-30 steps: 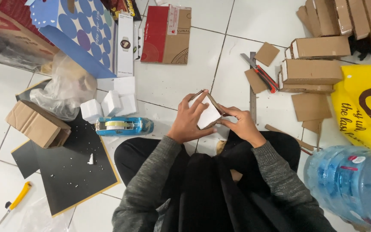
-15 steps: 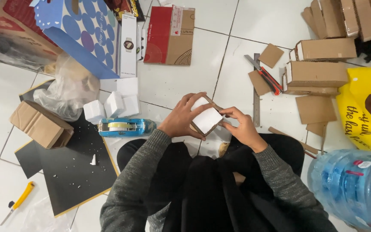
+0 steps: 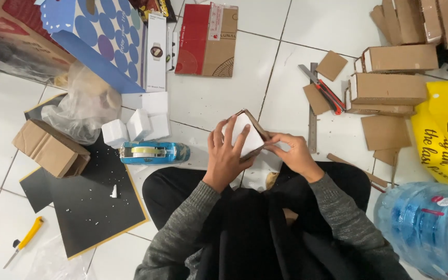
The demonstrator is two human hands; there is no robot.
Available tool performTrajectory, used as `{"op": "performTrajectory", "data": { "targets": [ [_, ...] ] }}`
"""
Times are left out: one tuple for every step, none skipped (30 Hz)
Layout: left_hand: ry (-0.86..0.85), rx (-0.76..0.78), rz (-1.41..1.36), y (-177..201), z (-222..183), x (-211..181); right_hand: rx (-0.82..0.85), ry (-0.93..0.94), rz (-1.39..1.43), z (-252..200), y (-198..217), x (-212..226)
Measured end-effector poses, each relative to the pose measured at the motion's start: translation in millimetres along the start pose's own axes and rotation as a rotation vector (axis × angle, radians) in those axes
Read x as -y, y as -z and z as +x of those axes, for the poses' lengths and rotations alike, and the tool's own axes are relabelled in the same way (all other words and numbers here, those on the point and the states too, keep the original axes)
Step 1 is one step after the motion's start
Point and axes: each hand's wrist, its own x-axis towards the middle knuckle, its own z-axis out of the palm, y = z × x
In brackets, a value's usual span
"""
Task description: Cutting cardboard and folding it to assemble small packaging boxes.
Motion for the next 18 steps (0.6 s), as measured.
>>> {"op": "performTrajectory", "data": {
  "targets": [
    [0.002,0.003,0.001,-1.5,1.7,-0.2,0.003,-0.002,0.003,-1.2,-3.6,-0.7],
    [0.024,-0.022,-0.123,-3.0,3.2,-1.1,-0.034,0.022,-0.081,-2.7,-6.5,-1.0],
    [0.045,-0.048,-0.246,-4.0,4.5,-1.9,-0.071,0.046,-0.165,-4.5,-9.6,-1.0],
    [0.049,-0.051,-0.246,-6.0,5.1,2.7,-0.067,0.049,-0.166,-5.7,-10.3,2.1],
    [0.029,-0.045,-0.250,-7.7,5.7,7.0,-0.053,-0.009,-0.107,-7.0,-10.8,5.4],
    [0.009,-0.038,-0.255,-9.4,5.9,10.5,-0.038,-0.066,-0.048,-9.3,-11.0,8.3],
    [0.013,-0.039,-0.254,-11.0,4.0,10.8,-0.034,-0.065,-0.049,-9.4,-11.4,15.3],
    [0.003,-0.044,-0.247,-12.2,2.5,12.8,-0.020,-0.062,-0.066,-8.7,-13.1,22.5],
    [-0.006,-0.050,-0.240,-13.7,1.4,14.7,-0.007,-0.059,-0.084,-7.9,-14.6,29.6],
    [-0.012,-0.051,-0.241,-15.2,2.8,13.7,-0.013,-0.058,-0.085,-7.5,-15.6,23.4],
    [-0.006,-0.071,-0.215,-17.1,4.1,12.6,-0.034,-0.068,-0.047,-7.0,-16.7,16.7],
    [0.008,-0.086,-0.191,-18.5,1.6,9.8,-0.048,-0.085,-0.009,-9.6,-18.3,10.0],
    [0.010,-0.082,-0.195,-16.6,-1.0,6.7,-0.047,-0.090,-0.010,-13.2,-20.5,5.9],
    [0.013,-0.094,-0.177,-14.8,-0.1,5.8,-0.068,-0.102,0.022,-12.7,-22.4,1.9],
    [0.017,-0.106,-0.159,-12.9,0.9,4.9,-0.088,-0.114,0.054,-12.1,-24.3,-1.9],
    [0.018,-0.106,-0.158,-13.9,1.0,5.6,-0.087,-0.114,0.055,-12.2,-25.2,-2.9],
    [0.009,-0.114,-0.131,-15.2,1.2,6.3,-0.093,-0.114,0.046,-12.3,-26.1,-4.1],
    [-0.001,-0.121,-0.105,-16.5,0.9,6.6,-0.101,-0.116,0.038,-13.2,-27.0,-5.5]
  ]
}}
